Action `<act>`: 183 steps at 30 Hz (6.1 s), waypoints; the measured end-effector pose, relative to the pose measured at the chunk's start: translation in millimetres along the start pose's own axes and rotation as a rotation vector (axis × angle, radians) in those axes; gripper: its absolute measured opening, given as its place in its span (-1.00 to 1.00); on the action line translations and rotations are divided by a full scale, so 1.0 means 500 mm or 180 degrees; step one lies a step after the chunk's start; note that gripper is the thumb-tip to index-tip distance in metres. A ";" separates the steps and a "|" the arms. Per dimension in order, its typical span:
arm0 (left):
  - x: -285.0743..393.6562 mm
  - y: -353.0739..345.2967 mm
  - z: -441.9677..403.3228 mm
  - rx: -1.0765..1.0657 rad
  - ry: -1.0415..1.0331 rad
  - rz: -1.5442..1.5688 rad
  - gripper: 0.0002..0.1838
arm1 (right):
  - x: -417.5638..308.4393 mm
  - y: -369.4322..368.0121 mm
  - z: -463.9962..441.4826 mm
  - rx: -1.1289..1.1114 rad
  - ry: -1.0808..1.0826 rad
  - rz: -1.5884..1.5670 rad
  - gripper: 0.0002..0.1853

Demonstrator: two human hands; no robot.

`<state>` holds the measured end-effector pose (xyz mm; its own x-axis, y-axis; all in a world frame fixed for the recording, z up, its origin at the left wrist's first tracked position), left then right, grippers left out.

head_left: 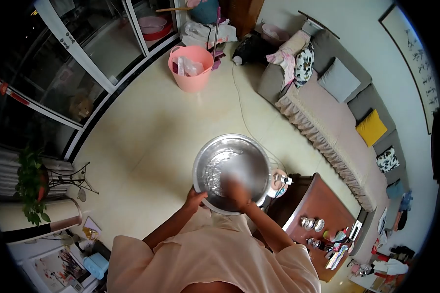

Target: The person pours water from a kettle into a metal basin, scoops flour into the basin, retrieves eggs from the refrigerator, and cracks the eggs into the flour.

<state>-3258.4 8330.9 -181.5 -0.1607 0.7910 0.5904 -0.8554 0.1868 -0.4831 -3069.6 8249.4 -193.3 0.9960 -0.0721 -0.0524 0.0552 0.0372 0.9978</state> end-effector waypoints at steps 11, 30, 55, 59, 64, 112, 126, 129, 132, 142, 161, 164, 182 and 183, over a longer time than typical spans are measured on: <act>0.183 0.005 -0.177 0.0289 0.0237 0.0349 -0.45 | 0.030 0.063 -0.381 -0.0277 -0.0143 -0.1309 -0.65; 0.508 0.020 -0.492 0.1067 0.0101 0.0362 -0.38 | 0.087 0.071 -0.835 0.0106 0.1029 -0.0806 -0.88; 0.996 0.445 -0.941 0.0877 0.0711 -0.0110 -0.42 | -0.107 -0.095 -1.364 0.1233 -0.0757 -0.0984 -0.87; 1.016 0.423 -0.996 0.0732 0.0745 0.0043 -0.46 | -0.042 0.078 -1.421 0.0922 -0.1295 -0.2622 -0.83; 0.985 0.426 -1.073 0.0693 0.0818 0.0042 -0.48 | -0.012 -0.068 -1.402 -0.0935 -0.1087 -0.0778 -0.81; 1.378 0.504 -1.812 0.0653 0.0524 -0.0193 -0.62 | 0.119 -0.548 -1.821 -0.0781 -0.3195 -0.3523 -0.84; 1.256 0.466 -1.945 0.0017 -0.0080 0.1057 -0.68 | 0.266 -0.870 -1.976 0.0419 -0.2510 -0.1323 -0.47; 1.243 0.451 -1.953 0.0155 -0.0121 0.1060 -0.65 | 0.317 -0.831 -1.992 0.0804 -0.2766 -0.1721 -0.52; 1.236 0.435 -1.961 0.0181 -0.0174 0.1086 -0.60 | 0.327 -0.859 -1.979 0.0675 -0.3234 -0.2033 -0.57; 1.199 0.459 -2.014 0.0085 -0.0310 0.0930 -0.52 | 0.306 -0.943 -2.046 0.0762 -0.2741 -0.1533 -0.78; 1.172 0.513 -2.079 -0.0122 0.0015 0.0554 -0.63 | 0.325 -0.890 -2.061 -0.0475 -0.4064 -0.3864 -0.80; 1.169 0.518 -2.086 -0.0190 0.0103 0.0700 -0.65 | 0.319 -0.863 -2.027 0.0006 -0.2854 -0.4024 -0.77; 1.233 0.613 -2.021 -0.0364 -0.0373 0.0840 -0.64 | 0.332 -0.974 -2.026 -0.1458 -0.0622 0.0428 -0.63; 1.230 0.624 -2.018 -0.0303 -0.0434 0.0769 -0.64 | 0.335 -0.995 -2.030 -0.1551 -0.0643 0.0441 -0.64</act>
<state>-3127.3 9463.7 -621.4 -0.4245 0.7347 0.5292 -0.7352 0.0615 -0.6751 -2859.0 9230.3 -740.0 0.9656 -0.2221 0.1349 -0.0016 0.5141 0.8577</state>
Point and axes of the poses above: each hand's wrist, its own z-axis away from the middle knuckle, its own y-axis out of the back of the hand, x = y × z, the point moved 1 cm from there along -z, towards the middle knuckle, and after that the axes turned 13 degrees about z, right-handed, at the moved point
